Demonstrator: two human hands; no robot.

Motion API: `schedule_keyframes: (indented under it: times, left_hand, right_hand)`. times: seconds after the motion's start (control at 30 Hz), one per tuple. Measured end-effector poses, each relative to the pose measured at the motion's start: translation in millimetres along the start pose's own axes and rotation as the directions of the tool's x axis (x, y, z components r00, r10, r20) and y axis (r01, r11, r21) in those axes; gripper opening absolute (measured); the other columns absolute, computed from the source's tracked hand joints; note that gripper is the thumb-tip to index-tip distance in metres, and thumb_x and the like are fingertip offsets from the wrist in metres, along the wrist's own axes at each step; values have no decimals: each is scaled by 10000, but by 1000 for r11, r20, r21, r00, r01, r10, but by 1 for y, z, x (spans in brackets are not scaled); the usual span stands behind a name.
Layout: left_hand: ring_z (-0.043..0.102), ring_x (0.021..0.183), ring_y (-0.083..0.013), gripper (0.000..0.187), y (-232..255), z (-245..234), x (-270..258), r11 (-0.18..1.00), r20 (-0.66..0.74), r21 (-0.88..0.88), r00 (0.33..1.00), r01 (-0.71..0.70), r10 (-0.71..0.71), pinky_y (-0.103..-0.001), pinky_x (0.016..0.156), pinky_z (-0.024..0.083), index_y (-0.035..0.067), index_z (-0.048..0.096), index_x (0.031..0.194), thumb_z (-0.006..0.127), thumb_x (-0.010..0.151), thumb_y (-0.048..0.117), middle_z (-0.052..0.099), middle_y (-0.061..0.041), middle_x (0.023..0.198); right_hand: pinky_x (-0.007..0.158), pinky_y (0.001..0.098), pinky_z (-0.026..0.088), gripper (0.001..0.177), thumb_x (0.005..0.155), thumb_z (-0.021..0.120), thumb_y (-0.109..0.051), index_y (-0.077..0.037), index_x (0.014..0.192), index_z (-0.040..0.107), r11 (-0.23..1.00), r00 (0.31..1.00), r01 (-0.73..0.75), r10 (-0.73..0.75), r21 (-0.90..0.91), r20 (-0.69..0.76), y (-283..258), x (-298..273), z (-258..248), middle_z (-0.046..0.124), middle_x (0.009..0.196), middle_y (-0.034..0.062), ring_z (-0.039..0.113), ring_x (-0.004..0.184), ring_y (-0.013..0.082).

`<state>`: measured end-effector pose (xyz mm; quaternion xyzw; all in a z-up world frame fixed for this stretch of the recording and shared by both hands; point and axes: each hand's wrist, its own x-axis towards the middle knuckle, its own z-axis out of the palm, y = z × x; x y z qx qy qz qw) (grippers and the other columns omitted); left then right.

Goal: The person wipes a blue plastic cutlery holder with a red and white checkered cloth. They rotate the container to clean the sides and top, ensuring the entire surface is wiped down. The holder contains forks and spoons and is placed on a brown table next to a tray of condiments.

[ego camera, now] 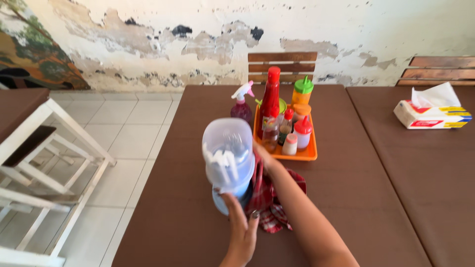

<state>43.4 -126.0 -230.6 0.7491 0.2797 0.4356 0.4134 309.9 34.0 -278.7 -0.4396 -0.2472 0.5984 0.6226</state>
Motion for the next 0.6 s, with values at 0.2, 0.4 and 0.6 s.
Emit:
schedule_keyframes:
  times: [0.2, 0.4, 0.6]
  left_hand:
    - [17, 1596, -344, 974, -56, -50, 29, 986, -156, -149, 983, 74, -97, -416, 1258, 30, -57, -4, 1607, 478, 972, 503, 2, -236, 1723]
    - [130, 1604, -310, 884, -30, -111, 78, 820, -42, -564, 988, 101, -151, -426, 1270, 84, 66, 91, 1664, 244, 1014, 645, 139, -159, 1745]
    - [167, 1622, -320, 820, 63, -161, 115, 961, -255, -241, 964, -138, 75, -488, 1294, 107, 81, 206, 1644, 328, 1039, 620, 206, -177, 1732]
  right_hand:
    - [1035, 302, 458, 547, 1045, 389, -454, -42, 1336, 600, 965, 963, 155, -196, -213, -186, 26, -105, 61, 686, 1276, 88, 625, 1168, 177]
    - [919, 474, 469, 387, 1086, 459, -204, 152, 1178, 581, 594, 892, 52, -390, -803, -230, 24, -190, 115, 504, 1070, 276, 508, 994, 408]
    - [1041, 429, 513, 493, 730, 552, 50, 23, 1221, 581, -38, 378, 741, -801, -671, 463, -15, -241, 197, 585, 1320, 167, 567, 1274, 327]
